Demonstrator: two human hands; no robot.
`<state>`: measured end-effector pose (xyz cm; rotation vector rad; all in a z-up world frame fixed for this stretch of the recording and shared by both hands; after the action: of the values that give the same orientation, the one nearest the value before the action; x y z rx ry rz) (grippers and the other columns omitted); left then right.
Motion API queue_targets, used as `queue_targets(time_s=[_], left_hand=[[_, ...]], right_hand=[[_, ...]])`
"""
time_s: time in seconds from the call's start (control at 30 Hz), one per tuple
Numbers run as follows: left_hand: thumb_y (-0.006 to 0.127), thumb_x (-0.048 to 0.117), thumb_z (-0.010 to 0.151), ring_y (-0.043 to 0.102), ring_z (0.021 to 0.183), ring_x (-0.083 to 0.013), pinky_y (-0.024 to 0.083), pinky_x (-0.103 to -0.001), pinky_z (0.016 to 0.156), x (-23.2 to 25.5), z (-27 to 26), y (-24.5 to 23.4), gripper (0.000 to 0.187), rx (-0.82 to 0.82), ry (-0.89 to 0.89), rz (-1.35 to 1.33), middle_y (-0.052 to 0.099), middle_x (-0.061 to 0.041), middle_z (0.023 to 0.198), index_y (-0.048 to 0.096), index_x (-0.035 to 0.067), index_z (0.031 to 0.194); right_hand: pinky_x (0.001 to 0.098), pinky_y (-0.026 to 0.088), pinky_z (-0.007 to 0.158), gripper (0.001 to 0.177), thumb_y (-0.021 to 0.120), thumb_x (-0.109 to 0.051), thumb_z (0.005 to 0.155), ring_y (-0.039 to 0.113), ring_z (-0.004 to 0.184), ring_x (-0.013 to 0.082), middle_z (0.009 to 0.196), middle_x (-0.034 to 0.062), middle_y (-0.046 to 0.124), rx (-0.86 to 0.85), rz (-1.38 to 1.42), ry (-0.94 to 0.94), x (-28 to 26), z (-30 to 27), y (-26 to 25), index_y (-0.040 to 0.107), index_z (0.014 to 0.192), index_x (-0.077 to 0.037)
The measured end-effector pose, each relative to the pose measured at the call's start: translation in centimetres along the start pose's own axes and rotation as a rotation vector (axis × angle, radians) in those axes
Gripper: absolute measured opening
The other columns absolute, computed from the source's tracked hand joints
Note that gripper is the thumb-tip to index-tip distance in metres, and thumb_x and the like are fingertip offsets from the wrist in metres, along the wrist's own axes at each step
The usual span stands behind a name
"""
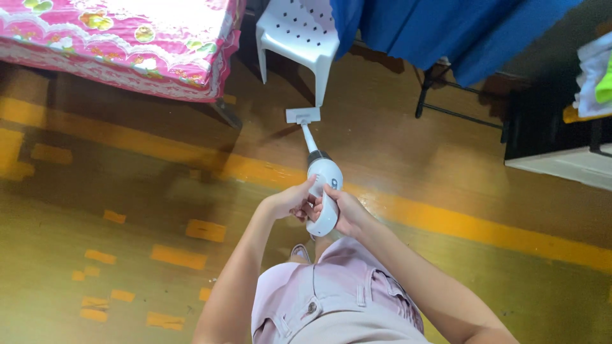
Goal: The person vacuums the floor using a stick vacuum cleaner while walking through the room.
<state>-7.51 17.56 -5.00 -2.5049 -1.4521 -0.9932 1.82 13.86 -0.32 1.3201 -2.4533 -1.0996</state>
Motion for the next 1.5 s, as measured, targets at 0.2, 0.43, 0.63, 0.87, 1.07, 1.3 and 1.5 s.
queue_targets(time_s=[0.2,0.43,0.63,0.87,1.07,1.3,1.5], left_hand=[[0.029,0.072,0.098,0.054,0.055,-0.0166,0.051,-0.032,0.058,2.2,-0.3,-0.9,0.086,0.057,0.017,-0.04,0.063,-0.007,0.07,0.071,-0.002,0.1],[0.029,0.077,0.097,0.041,0.049,-0.0111,0.037,-0.029,0.049,-0.3,-1.3,0.5,0.088,0.019,0.02,0.123,0.064,-0.006,0.071,0.069,-0.001,0.098],[0.03,0.079,0.097,0.032,0.044,-0.0104,0.029,-0.03,0.045,-7.4,-4.4,0.8,0.083,0.01,0.018,0.178,0.057,-0.003,0.068,0.063,0.003,0.09],[0.033,0.08,0.095,0.028,0.04,-0.0086,0.025,-0.027,0.038,-18.5,-9.8,-0.2,0.077,-0.12,-0.045,0.171,0.046,0.004,0.062,0.062,0.01,0.084],[0.03,0.079,0.095,0.049,0.047,-0.0155,0.041,-0.031,0.047,-22.2,-12.1,-1.6,0.077,-0.062,-0.082,0.163,0.058,-0.002,0.067,0.06,0.008,0.085],[0.047,0.055,0.103,0.058,0.071,-0.0187,0.052,-0.034,0.065,-18.0,-9.4,-4.1,0.058,0.052,0.216,0.041,0.062,-0.005,0.087,0.067,0.001,0.107],[0.044,0.054,0.102,0.066,0.111,-0.0237,0.052,-0.035,0.094,-13.9,-5.9,-9.1,0.069,0.233,0.239,0.004,0.066,-0.015,0.124,0.051,-0.002,0.142]], right_hand=[[0.0321,0.055,0.065,0.039,0.05,-0.036,0.107,0.058,0.068,0.0178,0.079,0.0062,0.058,-0.057,-0.039,0.021,-1.7,0.0,1.7,0.054,0.101,0.002],[0.032,0.053,0.061,0.031,0.049,-0.031,0.107,0.057,0.065,0.017,0.078,0.0055,0.057,-0.017,-0.019,-0.008,1.2,0.0,-0.6,0.052,0.101,-0.001],[0.0305,0.05,0.05,0.034,0.052,-0.031,0.104,0.055,0.057,0.0175,0.07,0.005,0.054,-0.001,0.043,0.001,9.4,1.5,-2.6,0.055,0.093,0.001],[0.0313,0.053,0.053,0.032,0.055,-0.029,0.105,0.059,0.058,0.019,0.073,0.0076,0.058,-0.031,0.022,-0.031,22.3,-0.2,-0.6,0.056,0.092,0.0],[0.0343,0.055,0.055,0.03,0.056,-0.03,0.103,0.06,0.057,0.0198,0.071,0.0085,0.061,0.086,-0.071,-0.031,26.1,-0.6,-0.2,0.058,0.095,-0.001],[0.0372,0.055,0.056,0.033,0.051,-0.032,0.106,0.06,0.061,0.0189,0.077,0.0068,0.062,0.107,-0.128,-0.205,22.1,9.1,-2.5,0.062,0.105,-0.001],[0.0469,0.056,0.091,0.044,0.037,-0.039,0.106,0.068,0.103,0.0271,0.113,0.0134,0.068,0.191,-0.058,-0.203,17.4,12.7,1.6,0.058,0.123,-0.003]])
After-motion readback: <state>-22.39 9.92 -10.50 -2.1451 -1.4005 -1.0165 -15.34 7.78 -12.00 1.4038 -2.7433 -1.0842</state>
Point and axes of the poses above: each hand's wrist, its own z-axis towards the middle knuckle, its own y-axis out of the palm, x = y × z, the point moved 10 cm from there along z, towards the middle knuckle
